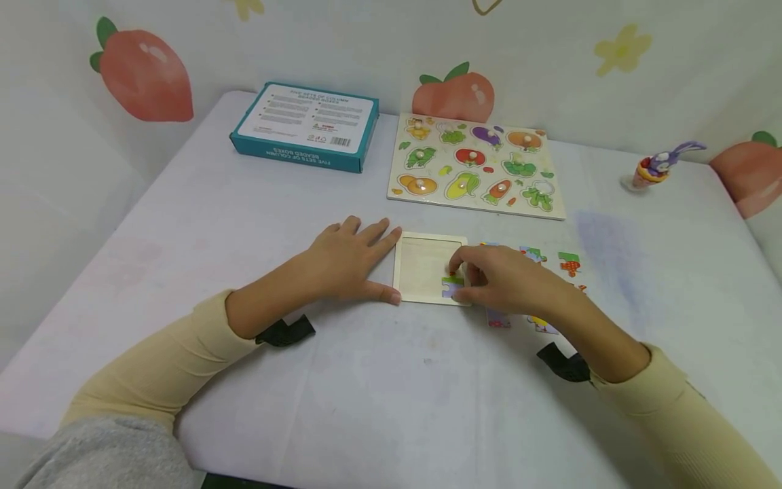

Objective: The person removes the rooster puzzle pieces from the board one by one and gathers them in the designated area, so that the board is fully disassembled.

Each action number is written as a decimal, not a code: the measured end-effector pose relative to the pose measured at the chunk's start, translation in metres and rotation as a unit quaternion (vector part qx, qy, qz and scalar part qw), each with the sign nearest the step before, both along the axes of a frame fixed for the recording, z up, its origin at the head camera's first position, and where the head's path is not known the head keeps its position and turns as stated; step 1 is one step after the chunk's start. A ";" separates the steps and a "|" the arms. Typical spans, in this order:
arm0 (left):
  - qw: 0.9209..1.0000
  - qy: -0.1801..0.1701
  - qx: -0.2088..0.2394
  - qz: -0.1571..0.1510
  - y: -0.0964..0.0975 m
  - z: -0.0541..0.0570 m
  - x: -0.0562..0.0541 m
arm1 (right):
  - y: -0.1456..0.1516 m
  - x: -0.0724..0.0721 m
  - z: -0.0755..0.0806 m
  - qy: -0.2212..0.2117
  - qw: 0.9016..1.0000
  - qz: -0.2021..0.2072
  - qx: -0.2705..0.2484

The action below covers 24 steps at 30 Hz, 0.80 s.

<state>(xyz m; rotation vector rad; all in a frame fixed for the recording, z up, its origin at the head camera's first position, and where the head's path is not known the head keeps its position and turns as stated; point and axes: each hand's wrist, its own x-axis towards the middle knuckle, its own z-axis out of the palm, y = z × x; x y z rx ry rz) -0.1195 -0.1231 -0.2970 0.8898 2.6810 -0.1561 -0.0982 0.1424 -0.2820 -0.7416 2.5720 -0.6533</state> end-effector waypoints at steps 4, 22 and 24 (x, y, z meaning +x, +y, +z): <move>1.000 -0.003 -0.004 0.003 0.000 0.001 0.000 | -0.001 -0.001 0.000 -0.011 1.000 -0.003 -0.001; 1.000 0.001 0.003 -0.002 0.001 0.001 0.000 | -0.002 0.009 -0.002 0.053 0.998 -0.029 -0.023; 1.000 0.001 0.002 -0.002 0.000 0.001 0.000 | -0.001 0.009 -0.002 0.062 0.997 -0.024 -0.031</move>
